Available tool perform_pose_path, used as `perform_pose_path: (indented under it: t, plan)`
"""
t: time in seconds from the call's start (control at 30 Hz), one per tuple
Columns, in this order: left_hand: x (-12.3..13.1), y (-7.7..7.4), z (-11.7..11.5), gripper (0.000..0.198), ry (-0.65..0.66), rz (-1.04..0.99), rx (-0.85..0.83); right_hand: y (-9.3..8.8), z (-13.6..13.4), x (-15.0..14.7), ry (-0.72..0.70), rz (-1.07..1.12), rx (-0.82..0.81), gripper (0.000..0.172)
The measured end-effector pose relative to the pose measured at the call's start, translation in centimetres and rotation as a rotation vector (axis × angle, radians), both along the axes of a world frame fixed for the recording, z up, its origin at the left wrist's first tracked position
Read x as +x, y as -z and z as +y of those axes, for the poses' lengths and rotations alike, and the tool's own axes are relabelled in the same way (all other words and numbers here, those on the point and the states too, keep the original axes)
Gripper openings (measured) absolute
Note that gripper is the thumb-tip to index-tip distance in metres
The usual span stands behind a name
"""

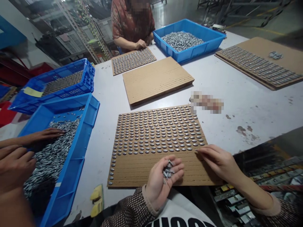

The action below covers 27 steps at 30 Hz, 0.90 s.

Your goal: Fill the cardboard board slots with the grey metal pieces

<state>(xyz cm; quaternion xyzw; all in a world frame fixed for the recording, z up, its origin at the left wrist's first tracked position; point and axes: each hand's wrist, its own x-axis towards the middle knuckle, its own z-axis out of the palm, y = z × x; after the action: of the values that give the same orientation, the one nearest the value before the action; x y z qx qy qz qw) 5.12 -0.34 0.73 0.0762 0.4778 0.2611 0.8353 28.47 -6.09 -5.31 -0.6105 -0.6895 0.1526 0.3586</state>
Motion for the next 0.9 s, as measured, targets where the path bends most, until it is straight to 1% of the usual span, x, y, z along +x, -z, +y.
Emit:
perform_pose_path:
  t: [0.07,0.17,0.33,0.43,0.53,0.63,0.7,0.77,0.83,0.9]
  plan:
    - [-0.4,0.0,-0.5,0.026,0.033,0.001,-0.050,0.7,0.3,0.6,-0.024,-0.074,0.003,0.020]
    - [-0.4,-0.1,-1.0,0.029,0.067,0.012,-0.006,1.1,0.7,0.6,-0.054,-0.173,0.019,0.022]
    - [0.1,-0.5,-1.2,0.031,0.106,0.007,0.004,0.8,1.0,0.2,-0.049,-0.339,0.049,0.023]
    - [0.4,-0.2,-1.3,0.033,0.140,0.004,0.024,0.7,1.0,0.2,-0.049,-0.386,0.054,0.024]
    - [0.6,0.2,-1.4,0.029,0.183,-0.005,0.059,0.9,1.2,0.4,-0.054,-0.392,0.058,0.026]
    - [0.9,0.5,-1.6,0.022,0.204,-0.007,0.077,1.0,1.3,0.6,-0.062,-0.383,0.046,0.027]
    - [1.0,0.5,-1.6,0.022,0.222,-0.013,0.087,0.6,1.2,0.4,-0.055,-0.348,0.037,0.026]
    - [1.1,0.6,-1.7,0.022,0.219,-0.015,0.103,-0.2,0.8,-0.2,-0.043,-0.269,0.034,0.024]
    - [1.1,0.6,-1.7,0.023,0.196,-0.012,0.116,-1.3,0.1,-1.2,-0.049,-0.142,0.014,0.023]
    - [1.2,0.8,-1.8,0.027,0.177,-0.012,0.124,-2.5,-0.5,-2.5,-0.098,0.012,-0.038,0.021]
